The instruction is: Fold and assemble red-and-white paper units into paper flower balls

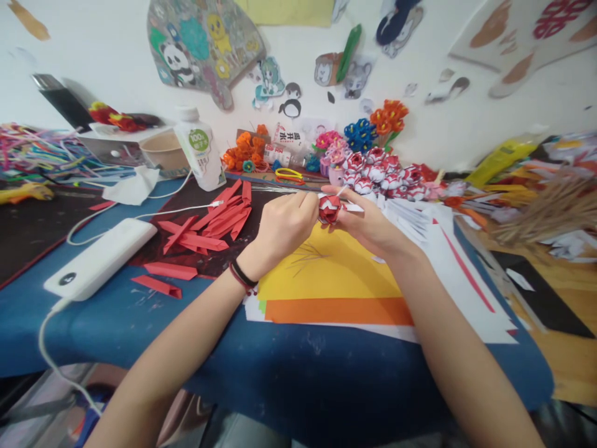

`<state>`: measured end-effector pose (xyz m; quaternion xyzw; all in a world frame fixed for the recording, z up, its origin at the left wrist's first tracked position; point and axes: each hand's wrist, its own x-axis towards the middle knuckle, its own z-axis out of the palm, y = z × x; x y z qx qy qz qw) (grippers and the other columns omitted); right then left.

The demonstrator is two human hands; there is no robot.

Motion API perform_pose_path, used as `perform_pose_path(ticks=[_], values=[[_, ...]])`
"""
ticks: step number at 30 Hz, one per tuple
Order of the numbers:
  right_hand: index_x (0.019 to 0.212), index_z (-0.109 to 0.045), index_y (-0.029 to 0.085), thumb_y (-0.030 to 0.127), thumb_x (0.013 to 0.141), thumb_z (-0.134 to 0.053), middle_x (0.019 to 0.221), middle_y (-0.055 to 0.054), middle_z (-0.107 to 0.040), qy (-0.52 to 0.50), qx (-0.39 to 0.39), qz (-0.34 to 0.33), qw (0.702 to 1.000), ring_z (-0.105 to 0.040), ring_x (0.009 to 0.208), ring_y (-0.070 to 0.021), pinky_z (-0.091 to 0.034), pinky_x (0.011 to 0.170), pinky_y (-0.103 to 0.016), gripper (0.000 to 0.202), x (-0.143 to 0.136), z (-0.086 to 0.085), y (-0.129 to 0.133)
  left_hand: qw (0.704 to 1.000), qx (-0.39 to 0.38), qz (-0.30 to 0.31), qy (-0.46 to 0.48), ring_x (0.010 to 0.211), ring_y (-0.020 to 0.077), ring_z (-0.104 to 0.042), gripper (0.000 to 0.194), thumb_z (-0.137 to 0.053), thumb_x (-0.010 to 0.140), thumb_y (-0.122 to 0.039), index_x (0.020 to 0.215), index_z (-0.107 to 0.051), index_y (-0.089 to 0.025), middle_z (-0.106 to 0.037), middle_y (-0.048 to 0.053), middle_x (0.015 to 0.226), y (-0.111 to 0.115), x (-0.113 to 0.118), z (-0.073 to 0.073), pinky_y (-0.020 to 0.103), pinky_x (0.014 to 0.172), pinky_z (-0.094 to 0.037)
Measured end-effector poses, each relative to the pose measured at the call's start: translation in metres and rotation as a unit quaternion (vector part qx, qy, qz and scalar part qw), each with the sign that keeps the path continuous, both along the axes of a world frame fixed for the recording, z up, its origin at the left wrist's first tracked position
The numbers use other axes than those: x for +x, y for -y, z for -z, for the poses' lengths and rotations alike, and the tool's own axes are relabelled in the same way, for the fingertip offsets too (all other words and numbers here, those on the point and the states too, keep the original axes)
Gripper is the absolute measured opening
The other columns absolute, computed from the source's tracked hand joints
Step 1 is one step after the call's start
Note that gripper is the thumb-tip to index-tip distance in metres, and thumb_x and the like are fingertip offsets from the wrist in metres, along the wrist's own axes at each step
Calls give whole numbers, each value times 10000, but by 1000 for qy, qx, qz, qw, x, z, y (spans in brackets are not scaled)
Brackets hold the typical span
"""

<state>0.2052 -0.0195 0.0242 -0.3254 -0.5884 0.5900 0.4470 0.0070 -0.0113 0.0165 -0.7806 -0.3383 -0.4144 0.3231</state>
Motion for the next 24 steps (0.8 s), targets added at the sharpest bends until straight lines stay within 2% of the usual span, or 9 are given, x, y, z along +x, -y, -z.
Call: perform_pose_path(ticks=[2, 4, 9, 13, 17, 21, 24], values=[[1251, -668, 246, 603, 785, -811, 976, -27, -730, -27, -27, -42, 998, -711, 750, -156, -596, 721, -308, 604, 1, 2, 0, 1000, -6, 21, 16, 583, 125, -540, 273, -510, 1024, -169, 760, -576, -177, -600, -5, 645, 0, 0, 1, 295, 579, -324], [1124, -716, 223, 597, 797, -805, 920, -24, -721, -35, -42, -46, 997, -710, 714, -157, -605, 683, -309, 504, -1, 4, -1, 999, -6, 42, 25, 593, 119, -551, 267, -509, 1034, -183, 777, -582, -177, -607, -7, 651, 0, 0, 1, 286, 586, -333], [859, -752, 183, 504, 749, -872, 752, -9, -690, -52, -41, 41, 997, -657, 622, -125, -590, 590, -265, 360, -10, 9, -3, 999, 14, 42, -15, 569, 114, -511, 288, -470, 1052, -174, 788, -583, -186, -564, -21, 627, 0, -1, -2, 296, 592, -327], [842, -767, 191, 446, 710, -903, 720, 6, -674, -75, -47, 80, 993, -610, 613, -102, -551, 572, -234, 318, -15, 9, -4, 997, 3, 35, -66, 613, 122, -542, 288, -433, 1062, -156, 828, -599, -176, -592, -5, 669, 3, 0, -3, 299, 607, -359], [900, -791, 198, 427, 703, -902, 728, 12, -662, -72, -52, 93, 992, -590, 636, -99, -533, 589, -231, 322, -15, 8, -4, 994, -38, 30, -99, 645, 138, -563, 340, -358, 1074, -137, 837, -598, -174, -583, 9, 678, 7, 1, -7, 316, 604, -362], [967, -808, 208, 429, 708, -898, 749, 12, -673, -68, -56, 92, 992, -596, 644, -96, -538, 597, -222, 352, -14, 9, -4, 990, -43, 31, -133, 635, 142, -573, 363, -331, 1077, -126, 849, -612, -158, -579, 17, 669, 10, 0, -11, 323, 585, -355], [969, -814, 220, 424, 725, -895, 765, 16, -684, -74, -53, 96, 991, -607, 654, -86, -550, 612, -202, 328, -12, 9, -5, 987, -67, 5, -146, 639, 155, -605, 349, -313, 1064, -99, 992, -655, -108, -611, 36, 695, 12, 4, -7, 318, 561, -354]])
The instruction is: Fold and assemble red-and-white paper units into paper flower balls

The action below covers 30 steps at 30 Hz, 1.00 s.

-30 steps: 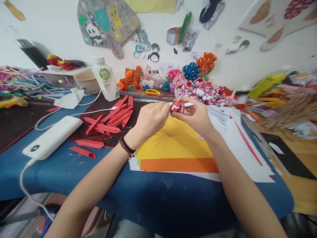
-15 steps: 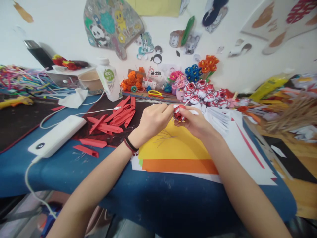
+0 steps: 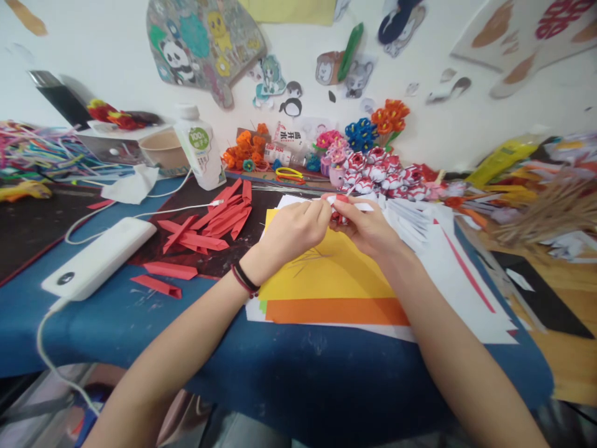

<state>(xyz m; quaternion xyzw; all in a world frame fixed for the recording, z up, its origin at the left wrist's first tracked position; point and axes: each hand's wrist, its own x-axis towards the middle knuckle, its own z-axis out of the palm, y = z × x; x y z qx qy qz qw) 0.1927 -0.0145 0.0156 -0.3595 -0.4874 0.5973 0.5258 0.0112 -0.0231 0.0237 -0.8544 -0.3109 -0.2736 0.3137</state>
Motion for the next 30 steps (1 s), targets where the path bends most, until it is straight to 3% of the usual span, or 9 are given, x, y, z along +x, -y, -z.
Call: perform_pose_path(ticks=[3, 7, 11, 14, 18, 21, 26, 30], values=[[925, -800, 230, 457, 721, -896, 766, 18, -692, -7, 0, 20, 1000, -633, 683, -95, -583, 662, -208, 319, 1, -2, -1, 999, -21, -45, 2, 633, 175, -636, 361, -327, 1020, -47, 1191, -644, -43, -639, 52, 706, 1, 5, 7, 314, 543, -360], [927, -764, 231, 552, 740, -860, 840, -2, -722, 7, 5, 18, 1000, -651, 691, -113, -599, 674, -238, 383, 1, -6, 0, 997, -25, -58, 50, 592, 168, -638, 328, -407, 1018, -116, 1188, -687, -84, -652, 33, 660, 2, 7, 13, 310, 539, -359], [908, -743, 226, 590, 794, -803, 897, -19, -727, 33, 21, -14, 999, -644, 690, -123, -593, 660, -261, 386, 0, -5, 2, 988, -22, -74, 132, 601, 133, -650, 369, -438, 1019, -165, 1322, -642, -114, -714, 33, 720, -1, 4, 13, 273, 554, -370], [848, -736, 222, 572, 795, -812, 811, -3, -687, 18, 19, -17, 1000, -639, 699, -121, -579, 660, -247, 362, 0, -3, 1, 993, -36, -38, 104, 578, 135, -643, 410, -446, 1001, -165, 1367, -614, -88, -701, 26, 686, -4, 4, 15, 266, 542, -373], [932, -771, 225, 560, 777, -829, 783, 2, -671, 23, 10, 3, 1000, -629, 699, -125, -570, 655, -256, 374, 3, -3, 1, 997, -62, 2, 53, 567, 132, -627, 425, -430, 995, -175, 1363, -616, -73, -670, 13, 639, -5, 3, 15, 256, 527, -368], [932, -775, 216, 571, 758, -840, 761, 0, -672, 38, 5, -8, 999, -618, 648, -120, -541, 602, -253, 400, 6, -5, 1, 993, -65, 32, 91, 564, 126, -615, 373, -440, 986, -192, 1256, -689, -126, -678, 7, 641, -2, 1, 10, 252, 544, -379], [775, -738, 187, 560, 817, -800, 699, -13, -668, 116, 22, -82, 990, -581, 550, -103, -448, 486, -226, 380, 11, -6, 3, 944, -137, 84, 287, 659, 105, -652, 244, -508, 969, -188, 1002, -749, -182, -774, 22, 841, 0, -2, -4, 240, 662, -465], [782, -747, 178, 568, 874, -737, 738, -46, -714, 182, 49, -149, 971, -560, 526, -100, -416, 453, -226, 402, 15, -7, 5, 901, -275, 154, 297, 743, 109, -650, 164, -611, 957, -234, 1007, -757, -181, -768, 26, 897, -5, -4, -13, 232, 699, -477]])
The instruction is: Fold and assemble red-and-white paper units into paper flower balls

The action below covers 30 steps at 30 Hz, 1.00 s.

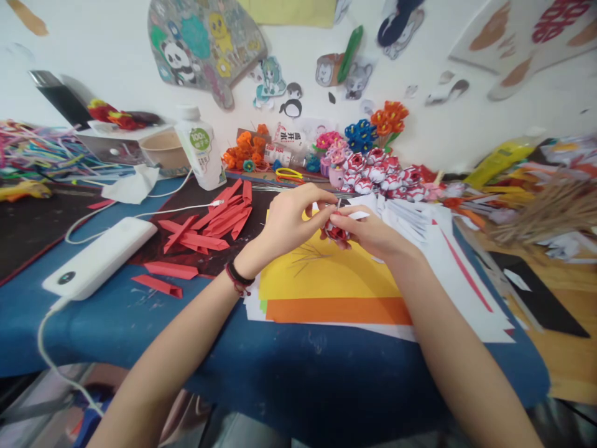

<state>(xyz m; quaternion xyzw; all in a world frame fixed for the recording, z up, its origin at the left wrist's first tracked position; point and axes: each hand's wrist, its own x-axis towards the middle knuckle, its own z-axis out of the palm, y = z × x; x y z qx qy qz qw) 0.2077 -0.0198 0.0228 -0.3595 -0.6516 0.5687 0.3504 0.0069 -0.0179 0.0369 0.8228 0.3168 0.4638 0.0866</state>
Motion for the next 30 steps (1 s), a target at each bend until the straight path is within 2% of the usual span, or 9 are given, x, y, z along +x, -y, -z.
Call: perform_pose_path(ticks=[4, 8, 11, 16, 18, 21, 23, 26, 30], values=[[805, -757, 165, 571, 865, -741, 692, -36, -687, 40, 19, 0, 999, -535, 522, -97, -408, 444, -226, 412, 3, -2, 2, 995, -68, 78, 14, 758, 102, -631, 158, -660, 959, -274, 1022, -764, -172, -756, 41, 923, -4, -1, -2, 221, 714, -481], [818, -745, 177, 532, 828, -793, 741, -15, -666, 45, 31, 7, 998, -556, 573, -96, -446, 489, -227, 359, 3, -3, 1, 992, -88, 88, 18, 762, 106, -628, 130, -707, 932, -292, 960, -754, -174, -747, 35, 891, -6, -1, 0, 224, 712, -485], [964, -752, 202, 512, 842, -789, 881, -22, -693, 0, 28, -28, 999, -615, 688, -112, -530, 615, -247, 335, 3, -4, 1, 994, -70, 80, 26, 790, 113, -632, 111, -679, 932, -254, 953, -740, -164, -737, 40, 903, -8, -3, 1, 237, 742, -495], [1317, -689, 262, 548, 739, -867, 1169, -64, -729, -74, -53, -93, 992, -696, 924, -177, -592, 870, -337, 669, 10, -9, 2, 994, -89, 49, 45, 798, 118, -643, 99, -633, 900, -184, 939, -724, -179, -752, 28, 934, -13, -10, -2, 247, 735, -494], [1377, -654, 274, 581, 774, -826, 1213, -80, -730, -82, -75, -93, 989, -717, 898, -187, -603, 825, -343, 697, 15, -9, 1, 991, -111, 50, 54, 804, 127, -650, 90, -641, 905, -218, 921, -720, -179, -754, 35, 938, -15, -14, -5, 249, 709, -484], [1363, -661, 288, 579, 863, -744, 1158, -70, -748, -32, -74, -17, 997, -710, 740, -150, -559, 628, -276, 585, 18, -3, -3, 985, -134, 74, 77, 851, 144, -667, 117, -632, 931, -263, 928, -706, -172, -749, 54, 971, -18, -17, -7, 251, 707, -486], [1325, -687, 278, 554, 893, -726, 1124, -65, -758, -8, -36, 25, 999, -713, 802, -146, -544, 652, -256, 514, 16, 2, -6, 980, -146, 106, 88, 894, 157, -679, 150, -634, 950, -305, 927, -696, -170, -744, 70, 1015, -20, -19, -6, 257, 722, -501], [1367, -651, 316, 504, 865, -782, 1227, -44, -744, -55, 15, 21, 998, -704, 993, -154, -534, 770, -256, 552, 9, 7, -8, 967, -169, 159, 101, 921, 170, -692, 243, -658, 959, -413, 923, -697, -176, -739, 81, 1039, -23, -21, -2, 276, 744, -525], [1197, -747, 232, 458, 787, -858, 1106, -52, -773, -44, 19, -26, 999, -706, 900, -173, -524, 750, -279, 481, 0, 7, -6, 941, -233, 214, 124, 922, 179, -703, 305, -740, 899, -487, 927, -740, -183, -739, 80, 1072, -25, -22, 2, 282, 750, -535]])
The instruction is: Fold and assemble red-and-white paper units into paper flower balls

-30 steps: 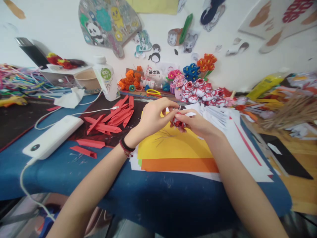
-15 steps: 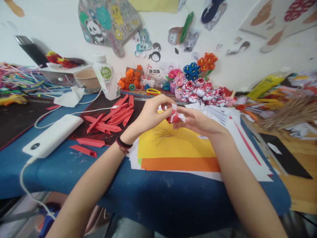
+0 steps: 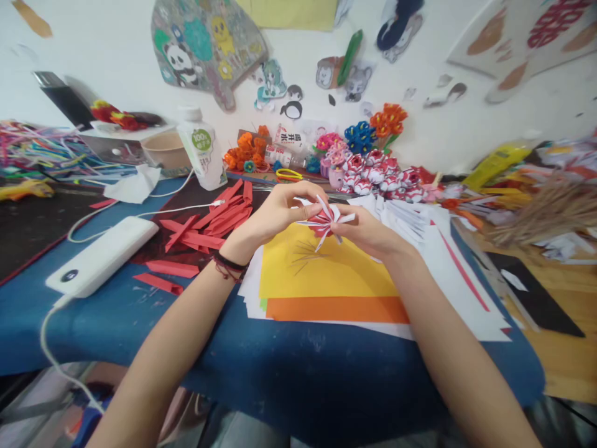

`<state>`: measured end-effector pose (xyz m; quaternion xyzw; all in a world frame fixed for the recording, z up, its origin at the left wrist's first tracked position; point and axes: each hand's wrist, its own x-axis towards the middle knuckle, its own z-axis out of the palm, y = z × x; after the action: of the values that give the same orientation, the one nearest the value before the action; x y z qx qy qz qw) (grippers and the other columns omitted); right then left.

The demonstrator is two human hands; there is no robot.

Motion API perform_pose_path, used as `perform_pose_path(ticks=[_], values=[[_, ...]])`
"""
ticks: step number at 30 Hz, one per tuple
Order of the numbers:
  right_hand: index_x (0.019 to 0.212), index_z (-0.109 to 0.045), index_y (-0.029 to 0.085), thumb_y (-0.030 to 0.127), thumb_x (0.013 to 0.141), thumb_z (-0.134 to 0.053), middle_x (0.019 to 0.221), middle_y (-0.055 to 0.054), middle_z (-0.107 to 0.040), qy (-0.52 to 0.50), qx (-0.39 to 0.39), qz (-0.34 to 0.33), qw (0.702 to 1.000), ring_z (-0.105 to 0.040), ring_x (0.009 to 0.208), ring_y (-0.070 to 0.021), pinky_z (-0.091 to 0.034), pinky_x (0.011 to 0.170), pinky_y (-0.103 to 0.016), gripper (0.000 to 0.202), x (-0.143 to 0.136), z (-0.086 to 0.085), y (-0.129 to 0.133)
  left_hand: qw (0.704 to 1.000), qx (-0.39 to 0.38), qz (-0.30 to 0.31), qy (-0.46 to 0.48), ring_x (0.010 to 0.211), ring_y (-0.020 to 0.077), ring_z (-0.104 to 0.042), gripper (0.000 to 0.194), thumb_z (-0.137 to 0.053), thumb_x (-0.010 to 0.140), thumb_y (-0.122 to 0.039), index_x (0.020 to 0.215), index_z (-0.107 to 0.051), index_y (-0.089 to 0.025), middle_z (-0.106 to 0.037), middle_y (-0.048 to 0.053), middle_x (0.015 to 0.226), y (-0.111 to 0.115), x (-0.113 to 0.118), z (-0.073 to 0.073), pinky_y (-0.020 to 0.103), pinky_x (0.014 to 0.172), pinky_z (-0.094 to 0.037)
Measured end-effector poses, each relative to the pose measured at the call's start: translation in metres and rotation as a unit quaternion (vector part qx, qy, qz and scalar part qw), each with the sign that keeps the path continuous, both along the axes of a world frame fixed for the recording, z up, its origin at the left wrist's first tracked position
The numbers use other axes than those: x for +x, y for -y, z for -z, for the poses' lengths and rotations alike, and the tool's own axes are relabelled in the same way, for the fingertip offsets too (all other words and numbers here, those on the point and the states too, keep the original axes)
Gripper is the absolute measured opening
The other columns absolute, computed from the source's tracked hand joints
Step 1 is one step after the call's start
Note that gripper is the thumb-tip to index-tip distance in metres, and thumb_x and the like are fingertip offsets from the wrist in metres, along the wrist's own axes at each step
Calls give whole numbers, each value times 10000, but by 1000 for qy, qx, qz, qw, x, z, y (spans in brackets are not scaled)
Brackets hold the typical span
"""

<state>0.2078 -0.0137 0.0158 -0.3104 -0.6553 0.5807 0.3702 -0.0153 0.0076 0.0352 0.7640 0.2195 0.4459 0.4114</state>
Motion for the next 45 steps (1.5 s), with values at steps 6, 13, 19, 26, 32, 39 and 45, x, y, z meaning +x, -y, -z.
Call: perform_pose_path(ticks=[6, 13, 19, 26, 32, 39, 45], values=[[1107, -756, 200, 384, 697, -920, 1016, -59, -781, 8, 33, 100, 994, -724, 874, -213, -542, 709, -306, 479, -4, -4, 2, 993, 55, -104, -18, 894, 174, -695, 306, -754, 889, -503, 934, -781, -201, -778, 60, 984, 1, 1, -4, 284, 750, -497], [1125, -736, 196, 344, 669, -922, 1018, -57, -786, 2, 36, 135, 990, -741, 872, -222, -574, 730, -334, 514, -6, -2, 1, 975, 160, -154, -31, 883, 175, -685, 379, -757, 858, -586, 856, -759, -207, -777, 49, 911, 1, 5, -2, 325, 854, -491], [1102, -730, 193, 336, 631, -938, 1071, -68, -784, -11, 25, 143, 989, -749, 906, -228, -601, 804, -365, 534, -9, 1, -1, 980, 140, -134, -47, 883, 172, -676, 330, -730, 900, -541, 915, -763, -213, -782, 52, 940, -3, 3, 3, 313, 819, -494], [1158, -698, 193, 455, 753, -853, 1115, -87, -776, 17, 60, 144, 988, -748, 880, -208, -591, 875, -399, 506, -7, 1, -3, 969, 159, -180, -65, 838, 141, -665, 105, -700, 928, -301, 921, -740, -204, -779, 23, 938, -1, 7, 5, 279, 759, -484], [1206, -700, 221, 379, 840, -781, 1213, -91, -745, 135, 308, 295, 895, -708, 995, -235, -558, 881, -405, 407, -11, 4, -4, 913, 246, -284, -158, 812, 159, -607, 131, -665, 915, -194, 785, -655, -195, -726, -5, 809, 9, 16, 10, 323, 768, -406], [899, -744, 208, 358, 903, -753, 913, -66, -760, 184, 424, 277, 842, -699, 896, -236, -527, 811, -377, 150, -7, 1, -2, 876, 307, -273, -253, 889, 202, -603, 178, -577, 1009, -273, 872, -670, -206, -752, 11, 898, 12, 18, 13, 367, 779, -342], [836, -742, 215, 377, 938, -702, 890, -64, -757, 175, 418, 273, 849, -696, 882, -227, -521, 818, -374, 195, -6, -2, -1, 869, 325, -269, -257, 877, 203, -597, 239, -550, 1033, -312, 850, -664, -208, -754, 12, 883, 14, 18, 11, 374, 788, -326]])
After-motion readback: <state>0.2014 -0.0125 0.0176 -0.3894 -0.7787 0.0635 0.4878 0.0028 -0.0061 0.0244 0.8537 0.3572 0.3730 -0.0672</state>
